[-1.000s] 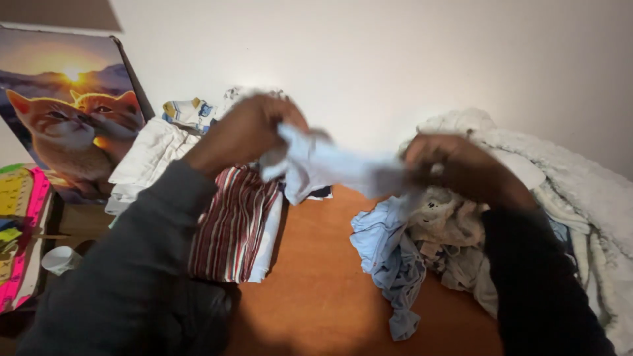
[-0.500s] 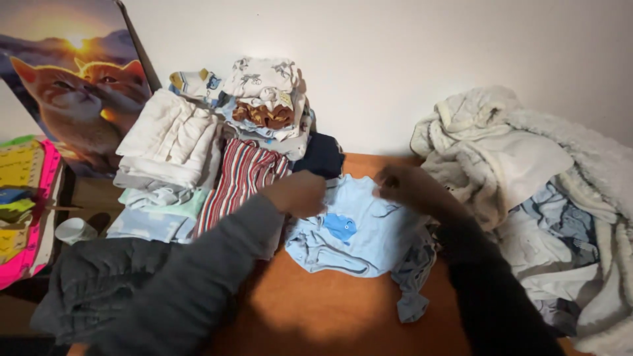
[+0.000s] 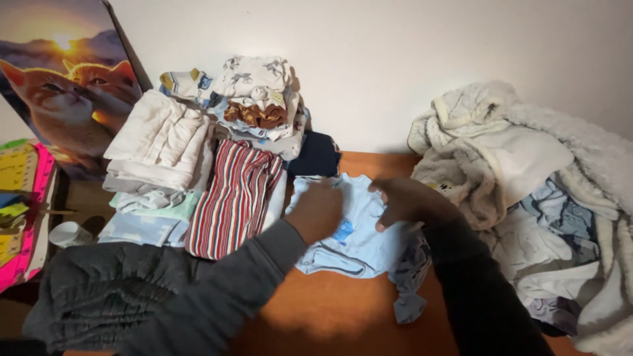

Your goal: Folding baby clothes and stacking them neatly on a desk.

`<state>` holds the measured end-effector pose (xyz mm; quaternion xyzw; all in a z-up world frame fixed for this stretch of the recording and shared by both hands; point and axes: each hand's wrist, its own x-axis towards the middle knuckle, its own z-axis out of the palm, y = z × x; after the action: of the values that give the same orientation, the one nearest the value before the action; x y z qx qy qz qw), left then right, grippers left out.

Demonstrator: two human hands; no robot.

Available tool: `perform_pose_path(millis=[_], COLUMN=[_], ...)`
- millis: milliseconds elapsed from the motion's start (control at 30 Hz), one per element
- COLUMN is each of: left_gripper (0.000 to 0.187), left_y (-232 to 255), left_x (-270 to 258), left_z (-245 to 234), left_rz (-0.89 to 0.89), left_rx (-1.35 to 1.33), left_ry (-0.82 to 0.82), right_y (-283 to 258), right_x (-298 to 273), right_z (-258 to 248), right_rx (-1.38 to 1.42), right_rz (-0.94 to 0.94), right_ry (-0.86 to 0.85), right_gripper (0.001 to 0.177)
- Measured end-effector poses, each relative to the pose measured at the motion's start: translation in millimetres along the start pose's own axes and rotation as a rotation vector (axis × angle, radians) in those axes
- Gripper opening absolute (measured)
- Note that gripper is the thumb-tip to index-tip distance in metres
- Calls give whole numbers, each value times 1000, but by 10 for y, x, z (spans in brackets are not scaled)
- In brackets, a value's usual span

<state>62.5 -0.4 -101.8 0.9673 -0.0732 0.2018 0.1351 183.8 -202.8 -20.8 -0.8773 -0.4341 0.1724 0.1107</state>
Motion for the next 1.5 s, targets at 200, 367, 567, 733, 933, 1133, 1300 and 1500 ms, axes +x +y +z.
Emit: perform_pose_path(millis=[200,367,567,733,933,1133,1300,1500], left_gripper=[60,75,73,78,53,6,7,31], left_y=[521,629,778,658,435,63,-83,-72], left_x=[-70,-172,-117,-53,-334,-329,-357,-353], left_z=[303,729,759,320,-324,-328,-503,-701], left_rz=[49,33,41,-111,-385,-456,-445,-475], left_rx=[-104,-56,-103,-196,142,325,139,-176], left_ry=[2,12,41,-62,260,2,30,289], right_y=[-54,400,228,211,83,338,472,64], right_x=[41,98,-126,-149,-112,-177,-284,-405], right_z=[164,356,188,129,165,116,49,-153], right_rx=[-127,-161,-216,-58,-136,-429,-752,-398], right_rz=[-50,-174,61,175,83,27,26,32], right_ry=[27,98,-3,-12,33,86,177,261], right_gripper=[99,90,83,84,85,71,10,18])
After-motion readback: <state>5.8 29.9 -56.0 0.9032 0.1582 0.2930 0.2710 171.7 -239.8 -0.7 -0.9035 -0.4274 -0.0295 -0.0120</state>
